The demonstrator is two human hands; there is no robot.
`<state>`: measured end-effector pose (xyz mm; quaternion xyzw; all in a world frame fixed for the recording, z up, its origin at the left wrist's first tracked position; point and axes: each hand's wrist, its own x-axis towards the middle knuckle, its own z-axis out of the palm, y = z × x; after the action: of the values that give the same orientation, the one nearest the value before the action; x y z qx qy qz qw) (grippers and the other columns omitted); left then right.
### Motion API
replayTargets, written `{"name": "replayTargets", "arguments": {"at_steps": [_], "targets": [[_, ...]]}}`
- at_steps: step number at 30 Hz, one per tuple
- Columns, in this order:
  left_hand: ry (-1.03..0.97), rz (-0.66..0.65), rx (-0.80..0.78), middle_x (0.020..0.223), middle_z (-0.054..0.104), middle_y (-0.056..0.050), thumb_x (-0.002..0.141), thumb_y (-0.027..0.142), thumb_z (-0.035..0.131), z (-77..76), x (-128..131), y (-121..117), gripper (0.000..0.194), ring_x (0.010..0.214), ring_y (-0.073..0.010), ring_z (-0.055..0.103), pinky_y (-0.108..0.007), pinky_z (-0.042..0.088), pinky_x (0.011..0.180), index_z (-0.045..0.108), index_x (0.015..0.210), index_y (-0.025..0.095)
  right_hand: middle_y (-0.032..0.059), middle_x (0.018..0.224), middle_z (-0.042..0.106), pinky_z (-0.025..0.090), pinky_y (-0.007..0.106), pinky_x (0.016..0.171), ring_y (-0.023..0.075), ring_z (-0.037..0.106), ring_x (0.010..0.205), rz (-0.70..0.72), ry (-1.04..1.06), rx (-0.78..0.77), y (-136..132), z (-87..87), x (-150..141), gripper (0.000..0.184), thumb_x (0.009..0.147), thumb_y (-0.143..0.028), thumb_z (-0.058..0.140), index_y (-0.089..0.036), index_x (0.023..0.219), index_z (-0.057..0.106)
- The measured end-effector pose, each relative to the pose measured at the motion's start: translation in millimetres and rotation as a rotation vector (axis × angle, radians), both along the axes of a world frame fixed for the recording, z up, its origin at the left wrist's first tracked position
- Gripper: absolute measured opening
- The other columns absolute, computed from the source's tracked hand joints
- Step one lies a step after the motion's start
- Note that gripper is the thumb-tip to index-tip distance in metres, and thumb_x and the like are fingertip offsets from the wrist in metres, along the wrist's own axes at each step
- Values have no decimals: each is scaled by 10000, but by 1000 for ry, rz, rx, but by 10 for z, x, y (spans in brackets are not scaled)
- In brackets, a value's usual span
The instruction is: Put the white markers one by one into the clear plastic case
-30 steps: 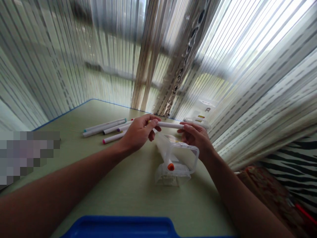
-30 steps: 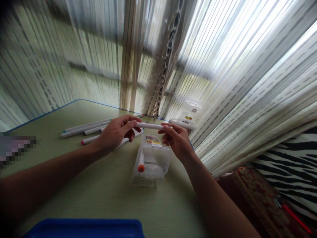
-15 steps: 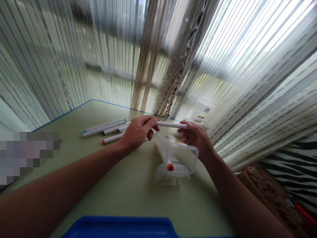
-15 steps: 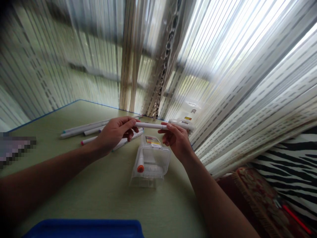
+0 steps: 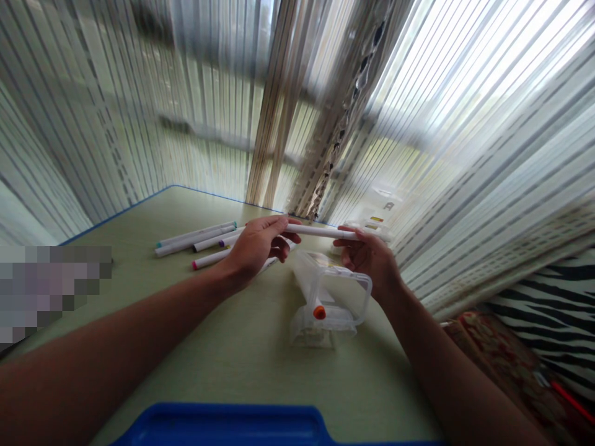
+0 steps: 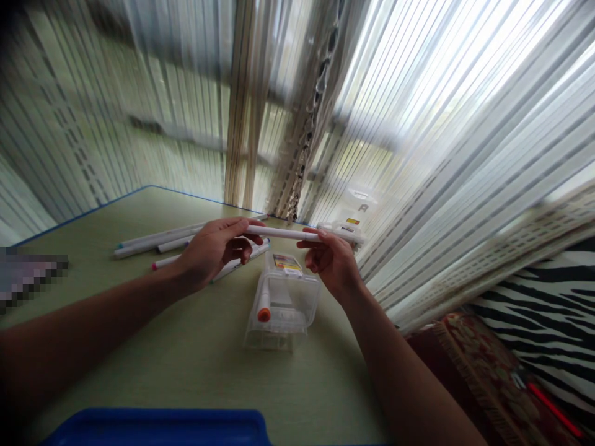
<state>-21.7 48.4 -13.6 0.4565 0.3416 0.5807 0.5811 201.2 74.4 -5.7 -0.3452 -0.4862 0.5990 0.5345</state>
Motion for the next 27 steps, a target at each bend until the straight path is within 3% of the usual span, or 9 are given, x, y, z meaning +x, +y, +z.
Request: {"name": "replayTargets", "arguments": {"at_steps": [17,27], "targets": [[144,30,59,737,721,-72,938,243,556,-15,-1,17,208,468,-82,530,-211,427,466,693,989,95,57,648,758,331,212,330,122,554,372,-45,-10,-3,29,-30,9,241,727,-351,690,-165,866,757],[214,30,123,729,732,-73,892,297,639,-20,1,0,228,479,-74,521,-208,417,471,714,946,89,36,625,745,360,184,309,102,570,355,-104,-81,78,33,-72,-1,295,675,-396,840,-170,831,734]]}}
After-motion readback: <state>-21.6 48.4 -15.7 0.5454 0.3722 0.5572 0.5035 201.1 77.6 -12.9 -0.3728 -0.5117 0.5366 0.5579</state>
